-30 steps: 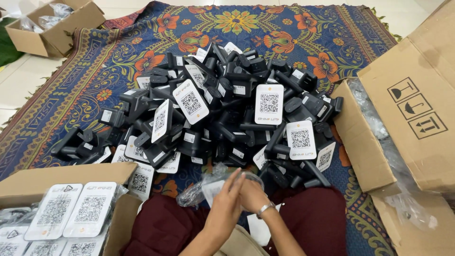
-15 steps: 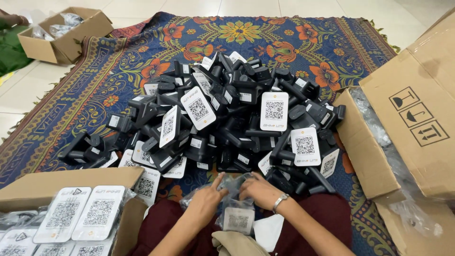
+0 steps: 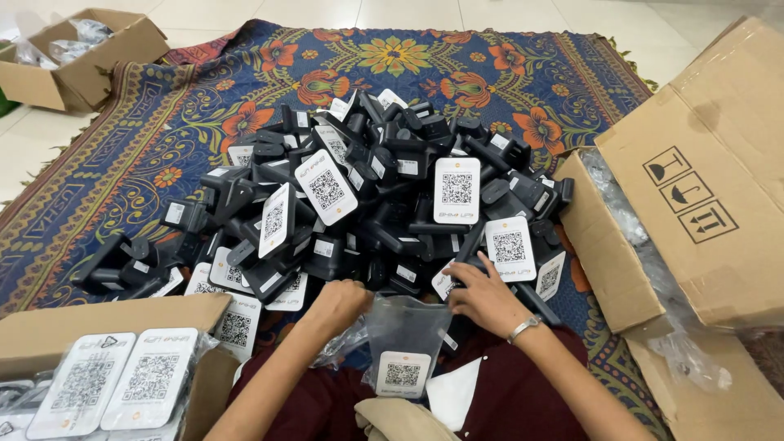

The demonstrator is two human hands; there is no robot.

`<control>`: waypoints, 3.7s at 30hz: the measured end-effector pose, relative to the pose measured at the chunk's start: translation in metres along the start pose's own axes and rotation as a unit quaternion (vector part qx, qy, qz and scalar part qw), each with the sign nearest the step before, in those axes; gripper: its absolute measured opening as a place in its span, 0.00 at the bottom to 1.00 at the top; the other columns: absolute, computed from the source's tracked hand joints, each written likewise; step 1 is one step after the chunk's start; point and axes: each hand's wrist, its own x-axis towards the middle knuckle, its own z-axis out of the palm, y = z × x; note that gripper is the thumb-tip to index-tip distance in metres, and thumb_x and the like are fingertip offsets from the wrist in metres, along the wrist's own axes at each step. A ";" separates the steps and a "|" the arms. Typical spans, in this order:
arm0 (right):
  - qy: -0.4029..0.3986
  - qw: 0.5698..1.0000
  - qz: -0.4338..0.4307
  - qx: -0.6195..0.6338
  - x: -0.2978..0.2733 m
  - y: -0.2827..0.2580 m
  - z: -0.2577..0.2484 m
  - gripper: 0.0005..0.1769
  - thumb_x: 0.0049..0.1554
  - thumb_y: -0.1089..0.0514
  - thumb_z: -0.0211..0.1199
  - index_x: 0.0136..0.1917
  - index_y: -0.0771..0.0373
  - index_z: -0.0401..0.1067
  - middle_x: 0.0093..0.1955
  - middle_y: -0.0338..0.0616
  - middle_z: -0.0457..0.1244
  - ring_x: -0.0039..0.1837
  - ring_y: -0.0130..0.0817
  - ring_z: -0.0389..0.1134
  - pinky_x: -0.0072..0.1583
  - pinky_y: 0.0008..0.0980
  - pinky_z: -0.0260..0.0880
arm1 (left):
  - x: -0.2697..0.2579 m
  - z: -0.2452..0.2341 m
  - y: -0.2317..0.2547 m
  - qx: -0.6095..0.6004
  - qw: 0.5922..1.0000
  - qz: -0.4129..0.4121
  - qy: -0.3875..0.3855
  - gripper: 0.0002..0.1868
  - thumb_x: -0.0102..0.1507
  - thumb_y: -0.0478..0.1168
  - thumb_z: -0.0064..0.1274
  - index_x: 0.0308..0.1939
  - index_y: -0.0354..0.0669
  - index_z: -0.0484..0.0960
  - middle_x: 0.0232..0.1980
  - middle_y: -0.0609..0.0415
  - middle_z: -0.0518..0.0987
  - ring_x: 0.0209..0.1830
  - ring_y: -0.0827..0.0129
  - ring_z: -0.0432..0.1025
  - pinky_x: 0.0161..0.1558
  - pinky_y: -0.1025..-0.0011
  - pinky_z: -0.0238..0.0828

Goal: The person packs multiple black electronic devices with QR labels into cardboard boxes, placing them individually or in small groups after checking them and using plastic bags as padding.

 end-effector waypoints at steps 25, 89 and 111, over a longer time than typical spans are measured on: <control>0.186 0.937 -0.003 0.294 0.009 -0.054 0.096 0.10 0.51 0.62 0.68 0.49 0.61 0.79 0.66 0.46 0.63 0.70 0.42 0.61 0.68 0.42 0.62 | 0.019 0.169 0.052 -0.563 0.799 -0.157 0.138 0.12 0.65 0.35 0.50 0.50 0.36 0.82 0.41 0.48 0.88 0.40 0.64 0.82 0.43 0.67 0.77; 0.063 0.870 -0.309 0.379 0.330 -0.489 0.119 0.56 0.52 0.49 0.73 0.84 0.51 0.45 0.79 0.61 0.51 0.80 0.60 0.52 0.76 0.47 0.54 | -0.379 0.032 -0.221 -0.378 0.209 -0.467 0.771 0.17 0.72 0.44 0.42 0.60 0.37 0.64 0.54 0.37 0.79 0.51 0.60 0.79 0.48 0.65 0.80; 0.101 0.918 -0.322 0.208 0.323 -0.483 0.130 0.31 0.59 0.53 0.63 0.73 0.62 0.65 0.68 0.50 0.58 0.70 0.48 0.59 0.68 0.45 0.60 | -0.363 0.002 -0.187 0.023 0.498 -0.741 0.450 0.27 0.68 0.49 0.52 0.65 0.37 0.72 0.68 0.38 0.66 0.68 0.45 0.57 0.66 0.41 0.53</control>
